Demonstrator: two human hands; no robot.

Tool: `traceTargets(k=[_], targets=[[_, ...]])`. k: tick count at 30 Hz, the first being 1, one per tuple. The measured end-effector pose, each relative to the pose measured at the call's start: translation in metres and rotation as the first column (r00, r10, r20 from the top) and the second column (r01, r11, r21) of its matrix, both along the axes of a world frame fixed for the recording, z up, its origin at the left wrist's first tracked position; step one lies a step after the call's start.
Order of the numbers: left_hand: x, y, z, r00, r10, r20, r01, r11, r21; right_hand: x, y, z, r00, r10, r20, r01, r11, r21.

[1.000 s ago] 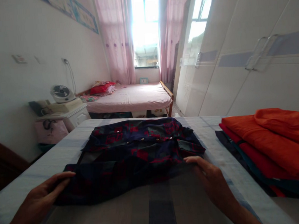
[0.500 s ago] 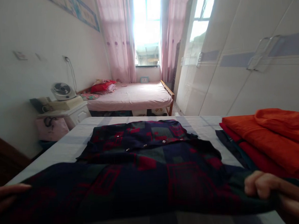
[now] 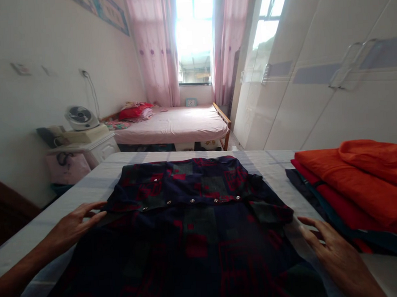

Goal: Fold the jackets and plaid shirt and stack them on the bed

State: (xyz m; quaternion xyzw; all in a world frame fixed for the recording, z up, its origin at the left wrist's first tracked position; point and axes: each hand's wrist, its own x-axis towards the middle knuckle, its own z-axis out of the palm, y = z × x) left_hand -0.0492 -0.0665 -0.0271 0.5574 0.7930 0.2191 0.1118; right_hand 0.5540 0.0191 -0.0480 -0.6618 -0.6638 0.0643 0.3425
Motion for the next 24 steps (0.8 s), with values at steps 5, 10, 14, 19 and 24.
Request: traceTargets(k=[5, 10, 14, 19, 24], targets=[[0.004, 0.030, -0.026, 0.932, -0.196, -0.306, 0.228, 0.971, 0.072, -0.030, 0.012, -0.001, 0.994, 0.099, -0.038, -0.103, 0.987, -0.124], [0.002, 0.035, -0.024, 0.904, -0.167, -0.395, 0.201, 0.978, 0.047, -0.022, 0.023, -0.022, 0.987, 0.149, 0.055, -0.142, 0.983, -0.115], [0.001, 0.010, -0.015, 0.876, -0.126, -0.466, 0.197, 0.975, 0.105, -0.010, 0.024, -0.028, 0.980, 0.180, 0.080, -0.167, 0.975, -0.150], [-0.026, -0.001, -0.017, 0.980, -0.085, -0.180, 0.089, 0.996, 0.014, -0.023, 0.037, -0.003, 0.988, 0.114, 0.105, -0.097, 0.984, -0.149], [-0.038, 0.052, -0.010, 0.971, 0.181, 0.159, -0.183, 0.983, -0.003, -0.058, 0.099, 0.020, 0.982, 0.150, 0.116, -0.132, 0.980, -0.151]])
